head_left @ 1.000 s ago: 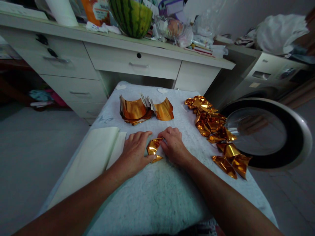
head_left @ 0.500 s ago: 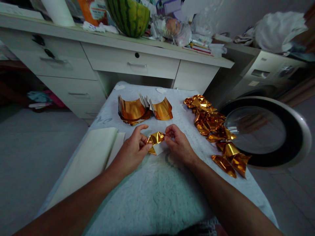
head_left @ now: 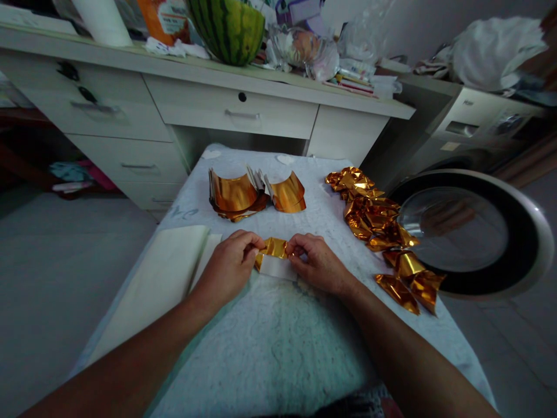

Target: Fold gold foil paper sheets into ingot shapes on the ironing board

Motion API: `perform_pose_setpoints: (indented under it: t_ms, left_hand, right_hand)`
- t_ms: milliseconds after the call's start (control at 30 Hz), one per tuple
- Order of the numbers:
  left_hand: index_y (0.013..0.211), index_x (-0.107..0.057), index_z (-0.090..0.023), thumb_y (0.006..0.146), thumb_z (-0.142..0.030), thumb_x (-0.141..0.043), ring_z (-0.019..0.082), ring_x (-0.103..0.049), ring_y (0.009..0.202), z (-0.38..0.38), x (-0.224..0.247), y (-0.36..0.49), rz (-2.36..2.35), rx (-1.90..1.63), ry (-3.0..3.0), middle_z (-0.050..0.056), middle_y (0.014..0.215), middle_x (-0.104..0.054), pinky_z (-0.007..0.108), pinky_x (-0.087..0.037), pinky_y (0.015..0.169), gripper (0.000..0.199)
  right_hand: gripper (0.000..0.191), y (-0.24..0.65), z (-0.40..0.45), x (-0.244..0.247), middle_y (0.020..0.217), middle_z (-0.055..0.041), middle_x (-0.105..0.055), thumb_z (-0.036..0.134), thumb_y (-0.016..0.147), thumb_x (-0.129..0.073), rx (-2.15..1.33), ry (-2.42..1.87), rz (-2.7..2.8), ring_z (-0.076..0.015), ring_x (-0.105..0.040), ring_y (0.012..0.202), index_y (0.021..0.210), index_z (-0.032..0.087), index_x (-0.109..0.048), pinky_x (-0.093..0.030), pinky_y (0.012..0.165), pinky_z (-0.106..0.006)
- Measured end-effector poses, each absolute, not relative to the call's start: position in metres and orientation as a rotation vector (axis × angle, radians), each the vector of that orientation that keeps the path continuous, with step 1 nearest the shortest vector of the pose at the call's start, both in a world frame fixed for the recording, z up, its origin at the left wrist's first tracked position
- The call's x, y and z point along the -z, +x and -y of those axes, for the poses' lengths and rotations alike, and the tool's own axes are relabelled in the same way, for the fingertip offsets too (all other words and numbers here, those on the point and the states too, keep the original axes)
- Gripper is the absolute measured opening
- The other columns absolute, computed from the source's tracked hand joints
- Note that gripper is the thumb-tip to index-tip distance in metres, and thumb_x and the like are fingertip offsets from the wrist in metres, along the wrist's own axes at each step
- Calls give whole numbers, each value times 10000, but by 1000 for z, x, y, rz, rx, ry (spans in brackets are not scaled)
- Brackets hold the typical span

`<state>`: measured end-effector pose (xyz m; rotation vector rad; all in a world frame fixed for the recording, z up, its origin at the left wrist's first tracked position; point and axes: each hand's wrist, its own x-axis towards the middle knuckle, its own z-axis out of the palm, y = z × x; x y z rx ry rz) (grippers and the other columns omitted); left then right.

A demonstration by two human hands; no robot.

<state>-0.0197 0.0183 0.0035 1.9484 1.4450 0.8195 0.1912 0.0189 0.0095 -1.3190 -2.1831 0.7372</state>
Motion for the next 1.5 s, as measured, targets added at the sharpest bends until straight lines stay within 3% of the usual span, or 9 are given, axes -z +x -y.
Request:
perform_pose_setpoints:
  t_ms: [233, 533, 700, 867, 1067, 1167, 1300, 1500]
  left_hand:
    - [867, -646, -181, 810, -27, -481, 238, -574, 914, -16, 0, -17, -1491, -574, 2305, 61, 917, -616, 393, -455, 841, 233]
    - [979, -642, -178, 858, -28, -417, 213, -562, 945, -11, 5, -13, -1324, -563, 2359, 61, 963, -577, 362, -480, 864, 297]
    - [1042, -630, -190, 886, -65, -412, 214, -555, 964, -11, 7, -13, -1282, -552, 2372, 65, 999, -575, 377, -475, 894, 296]
    - [1053, -617, -191, 874, -87, -457, 232, -531, 994, -8, 3, -10, -1222, -580, 2353, 70, 1018, -569, 403, -455, 907, 262]
    - [866, -581, -200, 862, -145, -526, 228, -508, 972, -6, -1, -11, -1194, -555, 2310, 51, 981, -537, 400, -433, 881, 79]
    - [867, -582, -209, 844, -196, -582, 235, -492, 998, -5, -1, -12, -1176, -517, 2291, 47, 1004, -522, 408, -423, 894, 26]
    - [905, -587, -218, 748, -285, -719, 258, -468, 1039, -3, -2, -10, -1223, -502, 2251, 49, 1063, -504, 422, -424, 907, 216]
    - [923, -588, -229, 775, -279, -676, 262, -470, 1022, 0, -2, -6, -1263, -533, 2261, 47, 1035, -514, 429, -426, 892, 179]
  right_hand:
    - [123, 190, -16, -15, 711, 23, -598, 72, 791, -572, -667, -1384, 2367, -152, -500, 765, 803, 187, -612, -292, 798, -321]
    - [290, 205, -16, -29, 988, -27, -602, 82, 719, -629, -811, -1316, 2542, -197, -483, 950, 983, 198, -597, -312, 855, -343]
    - [339, 211, -14, -35, 1017, -37, -565, 180, 688, -703, -897, -1274, 2610, -221, -461, 976, 1004, 208, -584, -330, 870, -369]
    - [281, 208, -14, -31, 980, -28, -568, 198, 716, -711, -828, -1284, 2590, -214, -462, 953, 970, 215, -590, -323, 854, -364]
    - [243, 204, -13, -33, 987, -39, -581, 168, 750, -706, -804, -1336, 2578, -216, -466, 960, 971, 202, -611, -314, 845, -357]
    - [239, 204, -14, -33, 999, -43, -589, 194, 777, -723, -791, -1338, 2593, -218, -472, 972, 992, 198, -620, -309, 847, -357]
    - [194, 202, -16, -30, 988, -38, -594, 190, 803, -716, -777, -1353, 2596, -211, -474, 961, 975, 203, -628, -298, 830, -345]
    - [140, 202, -15, -30, 974, -36, -594, 189, 836, -668, -759, -1334, 2579, -207, -475, 944, 969, 214, -630, -299, 838, -349]
